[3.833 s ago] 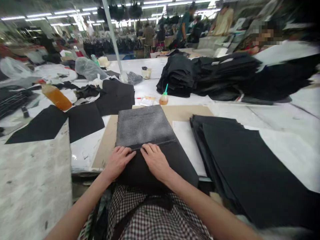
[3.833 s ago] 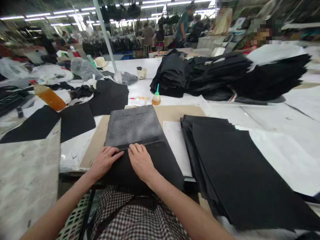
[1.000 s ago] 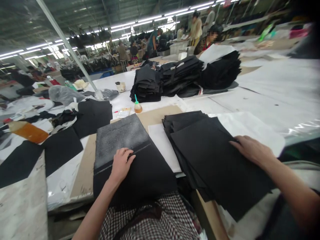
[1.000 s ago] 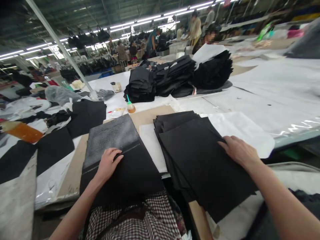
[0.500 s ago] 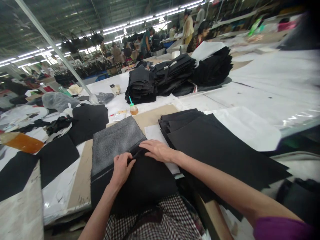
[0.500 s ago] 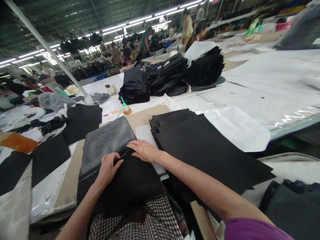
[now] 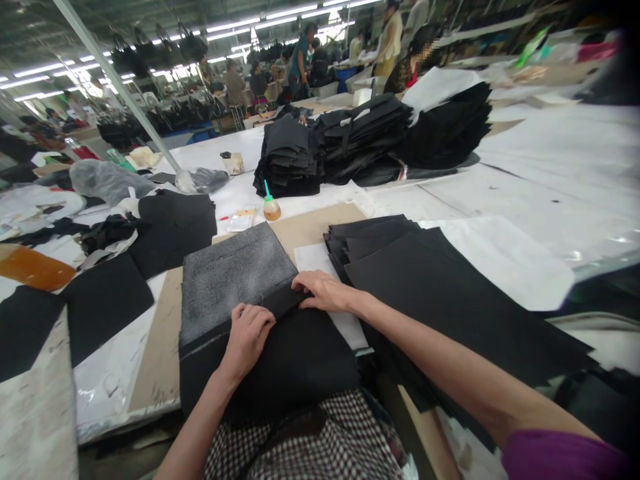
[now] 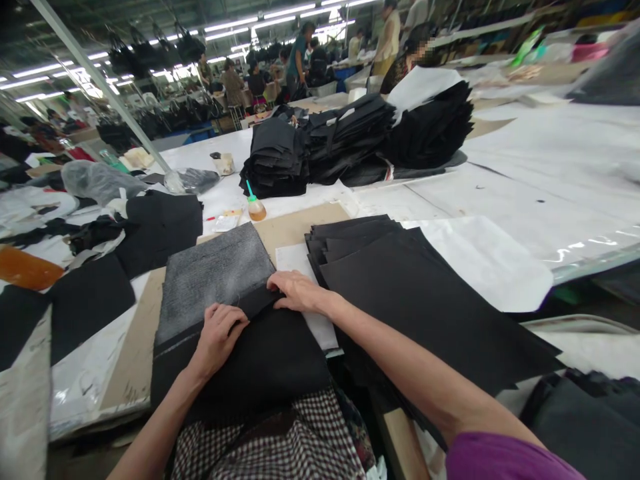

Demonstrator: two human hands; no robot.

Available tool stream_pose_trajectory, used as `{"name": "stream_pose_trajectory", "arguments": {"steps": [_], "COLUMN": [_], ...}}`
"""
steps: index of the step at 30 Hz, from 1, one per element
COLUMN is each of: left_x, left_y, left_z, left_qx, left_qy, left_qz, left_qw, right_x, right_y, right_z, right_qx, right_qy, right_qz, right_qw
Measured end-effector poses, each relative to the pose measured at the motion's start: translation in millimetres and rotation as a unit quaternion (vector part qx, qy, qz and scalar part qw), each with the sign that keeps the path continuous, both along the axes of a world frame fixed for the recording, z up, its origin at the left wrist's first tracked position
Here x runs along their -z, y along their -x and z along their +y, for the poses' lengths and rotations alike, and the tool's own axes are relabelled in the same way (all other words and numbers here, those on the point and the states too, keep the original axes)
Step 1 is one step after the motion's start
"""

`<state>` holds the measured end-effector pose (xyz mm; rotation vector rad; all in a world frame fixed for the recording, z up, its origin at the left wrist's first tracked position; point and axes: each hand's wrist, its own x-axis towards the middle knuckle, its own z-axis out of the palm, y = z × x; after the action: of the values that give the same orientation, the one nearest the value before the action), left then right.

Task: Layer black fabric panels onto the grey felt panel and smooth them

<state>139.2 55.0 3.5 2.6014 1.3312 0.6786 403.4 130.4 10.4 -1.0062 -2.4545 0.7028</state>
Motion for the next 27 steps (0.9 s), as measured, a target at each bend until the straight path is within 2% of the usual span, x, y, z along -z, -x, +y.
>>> {"name": "stream_pose_trajectory", "arguments": {"steps": [3,6,10,13,16,22,27], "left_x": [0.0,3.0,8.2,9.9,10.5,14.5,19.2], "left_y": [1.3,1.9,-0.6,-5.1,-9.2,-9.9,-7.1], "left_z": [-2.3,-1.2,5.6,11.9,15.4,15.0,17.4], "left_qx": [0.007,-0.001,-0.045,-0.078,-0.085,-0.074,-0.073], "left_qy": [0.005,0.005,-0.006,-0.021,-0.03,-0.015,-0.005], "left_qz": [0.0,0.002,0.019,0.052,0.072,0.013,-0.012], "left_qw": [1.0,1.0,0.999,0.995,0.993,0.997,0.997], "right_x": [-1.7,-2.3,5.7,12.9,15.2,17.4,25.1], "right_y": [-2.1,-3.9,-3.0,-0.7,0.6,-1.1,-2.9], "right_z": [-4.4,-7.0,-5.5,-3.3,-2.6,0.2,7.1], "right_qx": [0.003,-0.029,0.018,0.055,0.064,0.01,0.003], "right_qy": [0.056,0.063,0.072,0.057,0.03,-0.027,-0.034], "right_qz": [0.024,0.047,0.044,0.027,0.018,0.038,0.062], "right_qw": [0.998,0.996,0.996,0.996,0.997,0.999,0.997]}}
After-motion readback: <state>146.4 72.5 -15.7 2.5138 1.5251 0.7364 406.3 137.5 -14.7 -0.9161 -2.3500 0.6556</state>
